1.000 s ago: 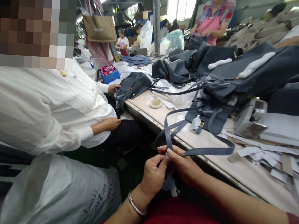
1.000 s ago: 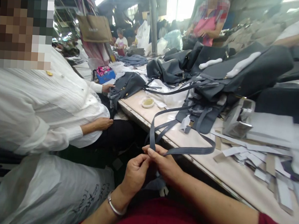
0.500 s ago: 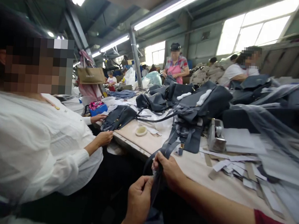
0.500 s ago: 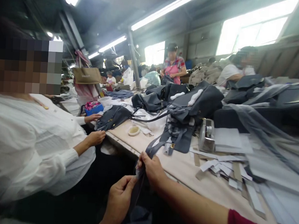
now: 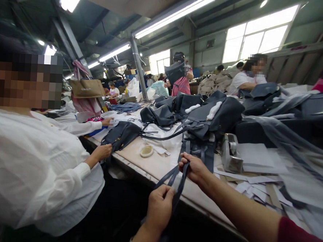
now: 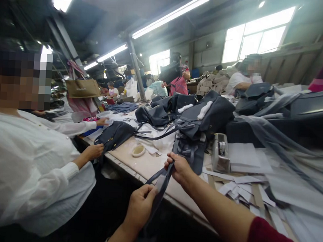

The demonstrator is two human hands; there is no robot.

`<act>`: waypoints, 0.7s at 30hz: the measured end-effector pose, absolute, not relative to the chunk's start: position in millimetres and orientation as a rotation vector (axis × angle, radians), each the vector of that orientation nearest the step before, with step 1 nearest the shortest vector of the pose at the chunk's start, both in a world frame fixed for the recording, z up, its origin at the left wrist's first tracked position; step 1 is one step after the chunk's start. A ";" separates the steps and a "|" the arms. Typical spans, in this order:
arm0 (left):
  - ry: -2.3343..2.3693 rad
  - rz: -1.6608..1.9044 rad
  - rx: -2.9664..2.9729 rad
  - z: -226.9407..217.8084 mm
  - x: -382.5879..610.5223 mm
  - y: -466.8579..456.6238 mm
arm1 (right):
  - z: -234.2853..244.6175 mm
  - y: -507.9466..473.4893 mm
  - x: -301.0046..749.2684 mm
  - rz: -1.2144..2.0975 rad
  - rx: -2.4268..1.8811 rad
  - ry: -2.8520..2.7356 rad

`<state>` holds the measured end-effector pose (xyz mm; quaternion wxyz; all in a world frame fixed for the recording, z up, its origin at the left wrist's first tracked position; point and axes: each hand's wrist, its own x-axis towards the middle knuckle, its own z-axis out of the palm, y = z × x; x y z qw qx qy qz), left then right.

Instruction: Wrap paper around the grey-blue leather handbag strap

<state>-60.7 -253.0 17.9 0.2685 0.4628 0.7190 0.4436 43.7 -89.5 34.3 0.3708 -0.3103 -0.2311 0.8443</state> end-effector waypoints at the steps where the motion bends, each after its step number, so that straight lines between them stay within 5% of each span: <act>1: 1.935 1.188 1.214 18.5 -61.1 -242.7 | 29.2 -92.6 40.4 2.142 -0.781 -0.608; 8: 1.775 1.202 1.033 8.5 -68.9 -177.4 | 4.3 -101.9 38.9 1.959 -0.838 -0.975; 12: 1.795 1.176 1.054 6.1 -82.4 -153.9 | 11.6 -50.8 45.4 2.257 -0.861 -0.580; 21: 1.939 0.965 1.172 17.9 -97.8 -132.5 | 38.9 17.7 32.4 2.354 -0.958 -0.330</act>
